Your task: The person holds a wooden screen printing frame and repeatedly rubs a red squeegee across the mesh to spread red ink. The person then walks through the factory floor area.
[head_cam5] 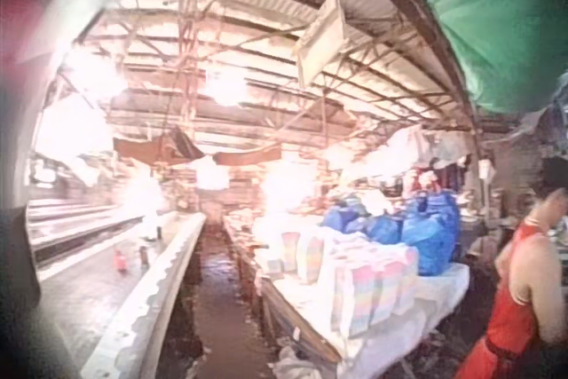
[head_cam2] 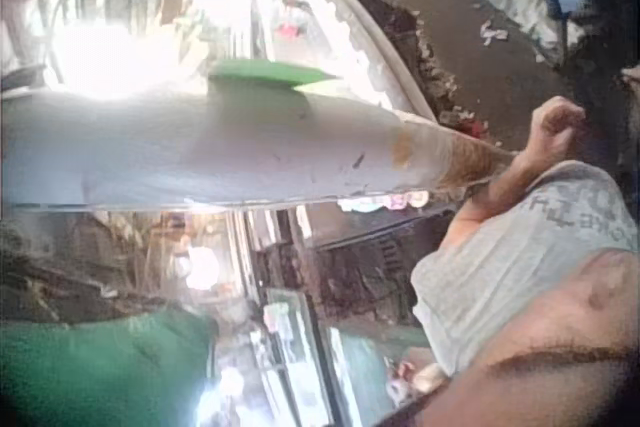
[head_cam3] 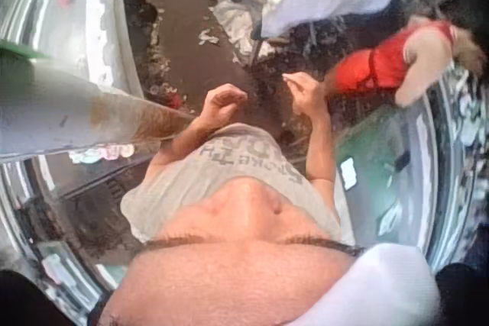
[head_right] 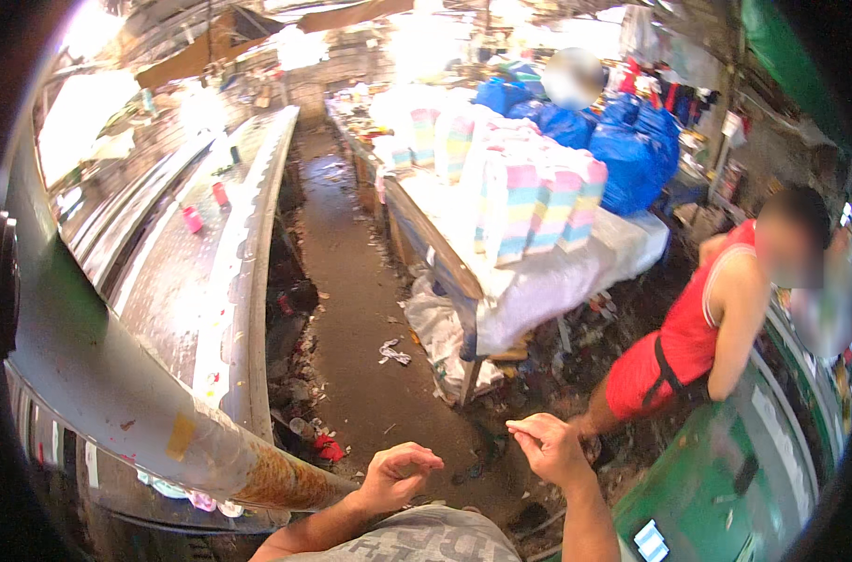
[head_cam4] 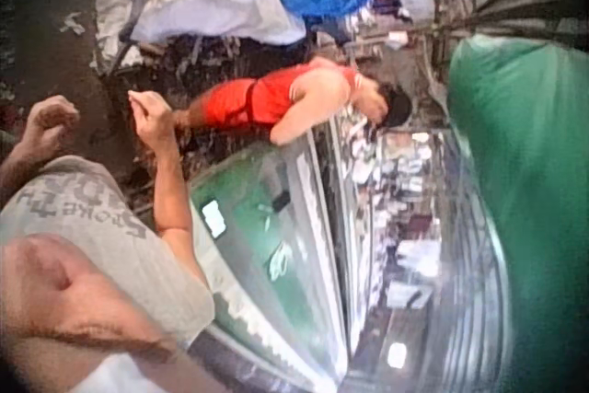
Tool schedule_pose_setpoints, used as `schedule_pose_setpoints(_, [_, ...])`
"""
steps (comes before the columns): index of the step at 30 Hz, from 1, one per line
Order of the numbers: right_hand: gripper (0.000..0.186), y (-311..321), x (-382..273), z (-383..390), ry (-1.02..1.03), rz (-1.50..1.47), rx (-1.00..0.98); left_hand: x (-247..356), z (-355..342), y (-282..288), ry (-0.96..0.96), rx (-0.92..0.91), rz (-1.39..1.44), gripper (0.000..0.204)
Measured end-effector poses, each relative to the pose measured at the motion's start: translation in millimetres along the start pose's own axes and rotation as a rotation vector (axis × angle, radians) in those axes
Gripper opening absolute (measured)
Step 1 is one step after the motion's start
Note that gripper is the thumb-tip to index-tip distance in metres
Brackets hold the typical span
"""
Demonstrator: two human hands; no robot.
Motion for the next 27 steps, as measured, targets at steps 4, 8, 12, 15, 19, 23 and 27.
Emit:
schedule_pose_setpoints(4, [0.021, -23, 27, -77, 0.05, -0.102, -0.176, -14, -29, 9, 0.042, 0.173, -0.072, 0.025])
schedule_pose_setpoints(8, [0.025, -90, 54, -149, 0.246, -0.197, -0.468, -48, -27, 25, 0.222, 0.318, -0.101, 0.024])
schedule_pose_setpoints(12, [0.028, -169, 65, -224, 0.471, -0.236, -0.713, -98, -22, 40, 0.344, 0.539, -0.07, 0.026])
schedule_pose_setpoints(15, [0.028, -229, 77, -281, 0.594, -0.252, -0.849, -133, -23, 51, 0.498, 0.739, 0.251, 0.014])
schedule_pose_setpoints(19, [0.027, -293, 96, -352, 0.614, -0.282, -1.004, -140, -40, 101, 0.572, 1.066, 0.09, 0.013])
schedule_pose_setpoints(23, [0.027, -352, 141, -411, 0.507, -0.345, -1.15, -165, -34, 144, 0.616, 1.318, -0.067, 0.014])
schedule_pose_setpoints(27, [0.029, -404, 200, -447, 0.389, -0.379, -1.275, -199, -41, 183, 0.66, 1.521, -0.072, 0.014])
Point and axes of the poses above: each hand's wrist, its own z-axis away from the middle knuckle, its own y-axis out of the back of the hand, x = y × z, the point moved 3 cm from there along -z, towards the middle knuckle, and after that the axes turned 12 degrees about -z, right-handed, at the moved point
